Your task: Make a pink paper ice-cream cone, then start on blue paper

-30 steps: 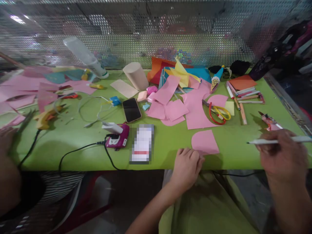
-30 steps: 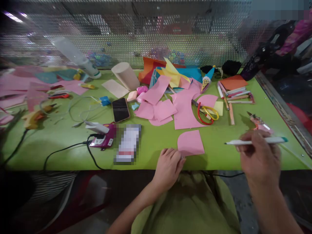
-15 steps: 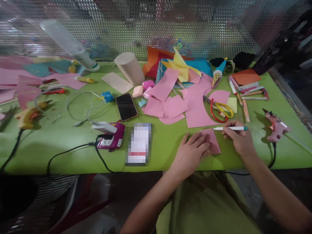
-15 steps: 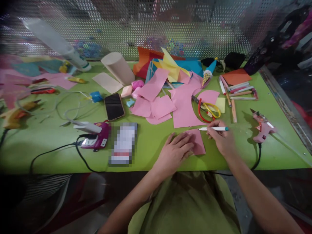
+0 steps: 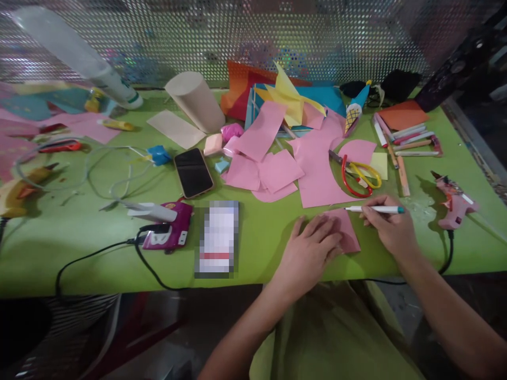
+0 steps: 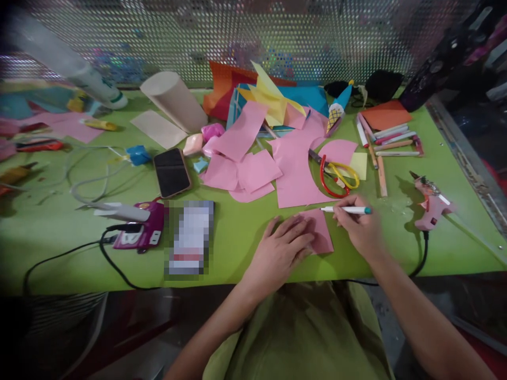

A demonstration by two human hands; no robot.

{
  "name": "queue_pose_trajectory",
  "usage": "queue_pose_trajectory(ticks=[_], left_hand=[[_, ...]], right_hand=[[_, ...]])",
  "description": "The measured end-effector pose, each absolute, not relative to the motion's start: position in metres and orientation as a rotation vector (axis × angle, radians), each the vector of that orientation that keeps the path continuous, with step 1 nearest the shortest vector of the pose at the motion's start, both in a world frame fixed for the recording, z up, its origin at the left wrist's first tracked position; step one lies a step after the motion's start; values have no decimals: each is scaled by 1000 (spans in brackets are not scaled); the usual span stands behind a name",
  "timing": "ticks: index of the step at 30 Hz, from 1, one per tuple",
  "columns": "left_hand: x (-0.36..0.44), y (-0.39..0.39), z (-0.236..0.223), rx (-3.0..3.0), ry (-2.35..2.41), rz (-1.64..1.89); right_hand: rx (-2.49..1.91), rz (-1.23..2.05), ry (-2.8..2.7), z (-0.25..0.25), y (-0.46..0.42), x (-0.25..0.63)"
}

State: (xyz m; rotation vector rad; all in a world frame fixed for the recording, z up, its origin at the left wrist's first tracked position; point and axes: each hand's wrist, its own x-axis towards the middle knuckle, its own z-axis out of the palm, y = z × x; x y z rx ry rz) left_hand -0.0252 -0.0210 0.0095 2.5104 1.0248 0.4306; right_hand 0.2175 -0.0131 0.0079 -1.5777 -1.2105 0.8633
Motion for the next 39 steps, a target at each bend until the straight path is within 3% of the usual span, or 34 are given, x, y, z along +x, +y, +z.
queue_pose_trajectory(ticks=[39], left_hand=[[-25,-20,12,2501,1031,424]], right_hand=[[-1590,837,-1324,9,-14,217]])
